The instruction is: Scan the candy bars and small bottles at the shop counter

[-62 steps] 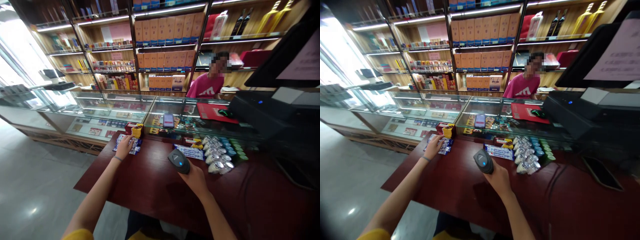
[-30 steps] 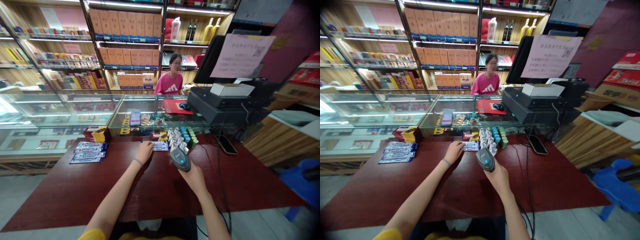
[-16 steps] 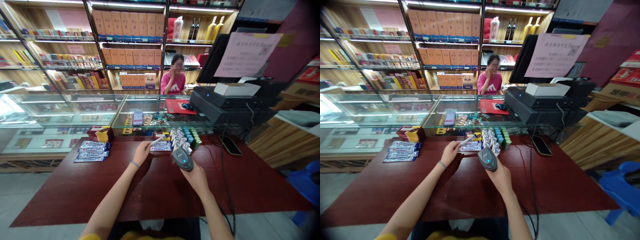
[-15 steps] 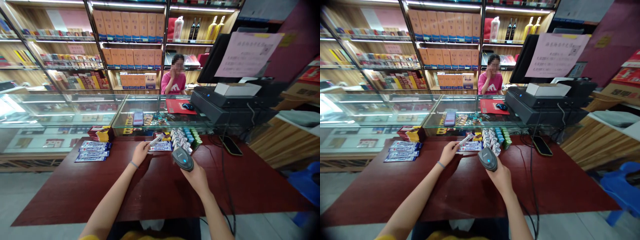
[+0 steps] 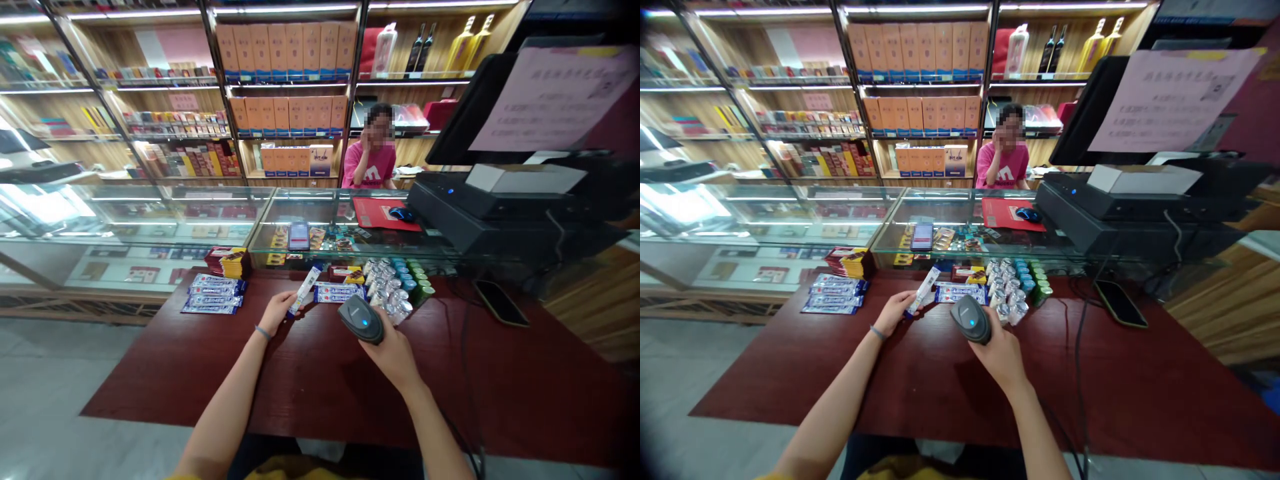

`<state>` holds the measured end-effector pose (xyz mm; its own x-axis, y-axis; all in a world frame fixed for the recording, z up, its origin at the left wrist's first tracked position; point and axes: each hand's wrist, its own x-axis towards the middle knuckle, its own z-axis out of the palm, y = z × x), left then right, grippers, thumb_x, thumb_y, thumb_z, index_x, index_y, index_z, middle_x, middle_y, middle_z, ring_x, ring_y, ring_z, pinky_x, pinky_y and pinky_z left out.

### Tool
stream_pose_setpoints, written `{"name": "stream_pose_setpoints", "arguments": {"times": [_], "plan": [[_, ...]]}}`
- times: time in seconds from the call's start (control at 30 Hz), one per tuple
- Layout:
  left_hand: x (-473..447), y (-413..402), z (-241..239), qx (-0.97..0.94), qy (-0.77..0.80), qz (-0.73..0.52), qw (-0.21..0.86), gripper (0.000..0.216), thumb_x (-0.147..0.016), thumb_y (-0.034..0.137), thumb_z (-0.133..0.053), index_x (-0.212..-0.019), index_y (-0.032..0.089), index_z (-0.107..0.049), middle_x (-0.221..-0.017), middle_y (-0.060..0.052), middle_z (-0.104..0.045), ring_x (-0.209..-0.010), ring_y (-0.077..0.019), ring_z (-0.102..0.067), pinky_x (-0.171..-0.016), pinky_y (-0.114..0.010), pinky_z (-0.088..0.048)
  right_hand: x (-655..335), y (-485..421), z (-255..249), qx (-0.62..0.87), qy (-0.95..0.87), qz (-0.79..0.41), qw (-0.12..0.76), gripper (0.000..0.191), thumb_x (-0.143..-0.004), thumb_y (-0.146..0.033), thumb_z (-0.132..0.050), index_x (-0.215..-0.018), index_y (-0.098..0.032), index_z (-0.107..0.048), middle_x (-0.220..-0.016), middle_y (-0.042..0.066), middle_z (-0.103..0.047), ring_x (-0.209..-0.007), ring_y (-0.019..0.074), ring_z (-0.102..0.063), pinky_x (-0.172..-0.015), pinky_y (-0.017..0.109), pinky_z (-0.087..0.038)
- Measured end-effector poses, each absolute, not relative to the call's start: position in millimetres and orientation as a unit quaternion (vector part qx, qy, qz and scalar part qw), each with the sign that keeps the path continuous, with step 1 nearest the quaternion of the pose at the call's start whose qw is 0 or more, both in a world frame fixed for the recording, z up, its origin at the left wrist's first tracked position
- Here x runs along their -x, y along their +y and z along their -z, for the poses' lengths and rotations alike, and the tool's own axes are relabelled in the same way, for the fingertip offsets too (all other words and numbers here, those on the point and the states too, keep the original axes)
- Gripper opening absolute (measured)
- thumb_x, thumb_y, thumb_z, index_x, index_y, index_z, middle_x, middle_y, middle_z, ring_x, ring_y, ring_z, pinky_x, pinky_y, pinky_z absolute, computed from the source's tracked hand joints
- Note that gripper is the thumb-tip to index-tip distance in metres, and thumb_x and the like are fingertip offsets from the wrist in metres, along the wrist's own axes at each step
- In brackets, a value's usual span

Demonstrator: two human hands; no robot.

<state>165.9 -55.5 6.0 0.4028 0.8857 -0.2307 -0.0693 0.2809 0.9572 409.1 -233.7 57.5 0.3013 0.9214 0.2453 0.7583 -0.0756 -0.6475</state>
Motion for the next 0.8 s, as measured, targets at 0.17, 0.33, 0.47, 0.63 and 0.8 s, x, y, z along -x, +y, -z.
{"name": "stream_pose_setpoints", "arguments": {"times": [0.17,0.33,0.47,0.63,0.8], "plan": [[-167.4,-57.3,-9.4,-0.493,0.413,-0.353,0.680,0.049,-0.080,0.049,-0.071,-0.107,0.009,-0.070,-0.074,-0.007,-0.072,-0.058,-0.0132,-0.064,-0.055,-0.024,-0.052,-404.6,-230.5,-56.0,0.714,-0.610,-0.102,0.326,0.034,-0.079,-0.037,-0.062,-0.111,-0.025,-0.059,-0.085,0.005,-0.076,-0.083,0.0291,-0.074,-0.064,0.029,-0.050],[-166.1,-54.9,-5.2,-0.485,0.417,-0.355,0.682,0.049,-0.080,0.047,-0.072,-0.111,0.010,-0.068,-0.075,-0.006,-0.072,-0.061,-0.0134,-0.065,-0.057,-0.023,-0.052,-400.8,-230.8,-57.5,0.724,-0.586,-0.116,0.345,0.034,-0.078,-0.034,-0.061,-0.111,-0.026,-0.057,-0.083,0.003,-0.076,-0.083,0.0291,-0.074,-0.064,0.029,-0.049],[-165.1,-53.4,-5.6,-0.477,0.413,-0.348,0.694,0.048,-0.079,0.047,-0.074,-0.111,0.012,-0.067,-0.078,-0.007,-0.073,-0.066,-0.0144,-0.068,-0.059,-0.023,-0.052,-399.0,-230.9,-60.0,0.725,-0.574,-0.131,0.357,0.038,-0.079,-0.036,-0.061,-0.115,-0.027,-0.055,-0.084,0.003,-0.075,-0.086,0.0296,-0.074,-0.065,0.029,-0.049],[-163.6,-50.8,-17.3,-0.476,0.408,-0.340,0.701,0.043,-0.078,0.048,-0.075,-0.101,0.012,-0.066,-0.083,-0.009,-0.074,-0.071,-0.0164,-0.070,-0.061,-0.023,-0.051,-392.4,-224.7,-62.0,0.724,-0.573,-0.125,0.362,0.038,-0.078,-0.037,-0.063,-0.114,-0.027,-0.055,-0.085,0.003,-0.075,-0.084,0.0294,-0.074,-0.062,0.029,-0.048],[-145.1,-44.4,-27.6,-0.519,0.404,-0.365,0.659,0.041,-0.077,0.044,-0.076,-0.100,0.013,-0.062,-0.087,-0.008,-0.074,-0.072,-0.0150,-0.069,-0.062,-0.023,-0.049,-379.4,-210.5,-62.4,0.713,-0.578,-0.122,0.377,0.032,-0.079,-0.040,-0.061,-0.108,-0.026,-0.055,-0.084,0.004,-0.075,-0.082,0.0283,-0.073,-0.064,0.030,-0.049]]}}
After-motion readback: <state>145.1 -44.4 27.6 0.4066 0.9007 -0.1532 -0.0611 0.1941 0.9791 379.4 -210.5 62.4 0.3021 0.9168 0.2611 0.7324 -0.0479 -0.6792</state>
